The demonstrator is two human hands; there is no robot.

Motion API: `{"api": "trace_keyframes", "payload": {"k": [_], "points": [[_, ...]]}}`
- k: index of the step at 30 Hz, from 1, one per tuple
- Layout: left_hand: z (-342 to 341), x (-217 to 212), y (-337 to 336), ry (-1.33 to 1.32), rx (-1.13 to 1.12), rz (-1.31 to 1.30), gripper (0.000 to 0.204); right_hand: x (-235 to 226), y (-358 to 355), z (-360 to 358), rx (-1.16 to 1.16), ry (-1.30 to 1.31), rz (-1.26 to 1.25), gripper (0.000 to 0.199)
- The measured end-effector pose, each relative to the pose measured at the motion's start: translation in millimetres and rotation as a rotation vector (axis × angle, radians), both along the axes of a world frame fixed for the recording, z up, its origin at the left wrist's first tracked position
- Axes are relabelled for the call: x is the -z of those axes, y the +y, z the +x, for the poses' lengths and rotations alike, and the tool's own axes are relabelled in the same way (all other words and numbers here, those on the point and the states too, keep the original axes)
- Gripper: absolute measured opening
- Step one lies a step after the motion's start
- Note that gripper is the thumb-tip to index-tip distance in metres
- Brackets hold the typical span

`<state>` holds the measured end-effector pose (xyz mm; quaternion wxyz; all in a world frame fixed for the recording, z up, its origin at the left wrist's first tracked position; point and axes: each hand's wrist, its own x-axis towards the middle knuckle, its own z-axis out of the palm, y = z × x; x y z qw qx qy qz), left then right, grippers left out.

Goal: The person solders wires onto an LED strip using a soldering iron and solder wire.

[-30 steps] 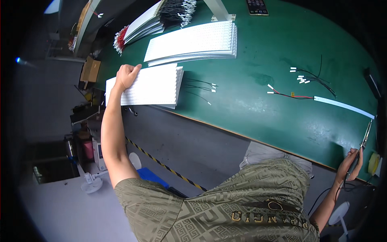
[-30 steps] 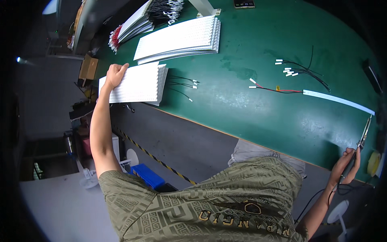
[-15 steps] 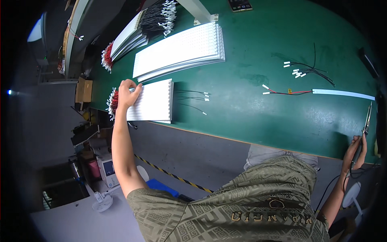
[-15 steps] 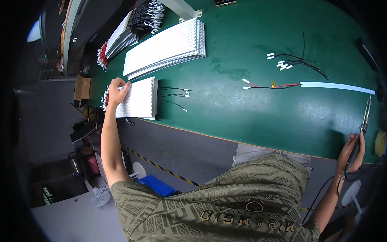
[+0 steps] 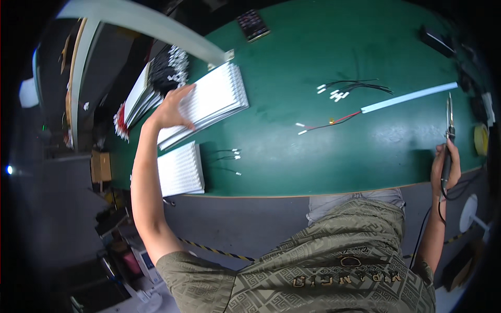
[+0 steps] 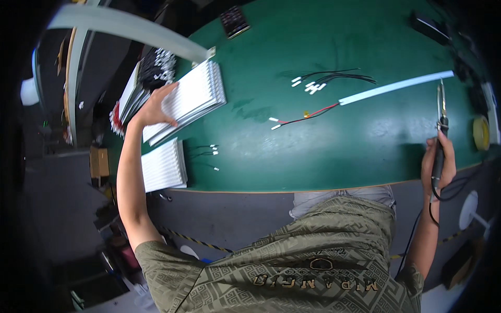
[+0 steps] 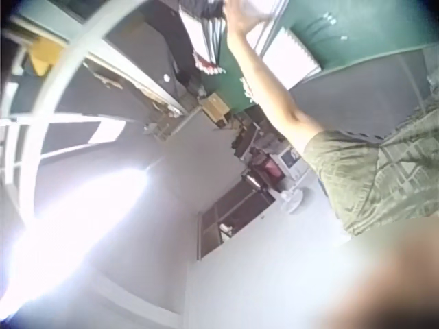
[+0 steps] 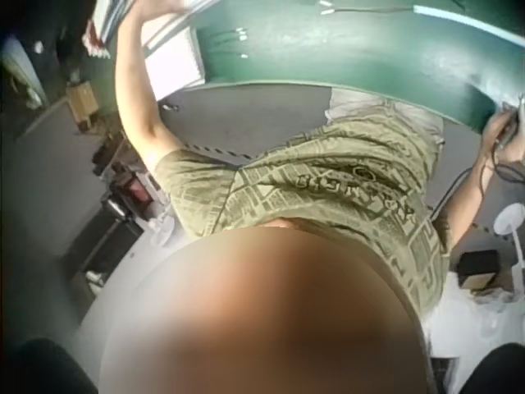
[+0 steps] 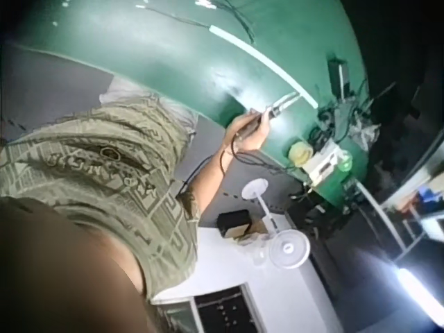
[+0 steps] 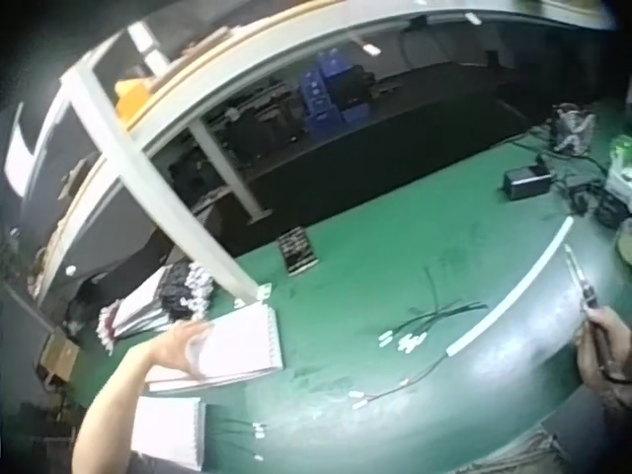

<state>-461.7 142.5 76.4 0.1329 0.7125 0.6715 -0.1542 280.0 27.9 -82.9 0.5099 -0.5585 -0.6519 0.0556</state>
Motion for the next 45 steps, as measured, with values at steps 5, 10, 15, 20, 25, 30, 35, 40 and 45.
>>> {"api": "trace_keyframes", "payload": {"k": [5, 10, 15, 20, 25, 30, 35, 40, 45], "points": [[18, -26, -12, 0.027, 0.003, 0.133, 0.125, -10, 1, -14, -0.05, 0.017, 0.06, 0.034], [89, -69, -24, -0.026, 0.163, 0.471, 0.118, -19, 8, -23, -0.085, 0.044, 0.112, 0.033], [229, -85, -33, -0.068, 0.392, 0.569, 0.122, -28, 8, -21, -0.075, -0.033, 0.245, 0.041], [410, -43, -37, -0.29, 0.488, 0.504, 0.104, -49, -20, 14, -0.114, 0.096, 0.291, 0.045], [557, -2, -23, -0.356, 0.358, 0.252, 0.098, -67, -55, 55, -0.081, 0.106, 0.336, 0.042], [604, 7, -10, -0.424, 0.363, 0.152, 0.094, -61, -95, 73, -0.069, 0.107, 0.188, 0.042], [558, 15, 30, -1.078, 0.125, -0.37, 0.088, -53, -102, 73, -0.098, 0.31, 0.313, 0.041], [523, 19, 54, -1.911, -0.152, -1.148, 0.093, -64, -94, 72, -0.092, 0.174, 0.282, 0.046], [554, -3, 27, -1.369, -0.171, -0.619, 0.098, -65, -87, 80, -0.036, 0.09, 0.301, 0.057]]}}
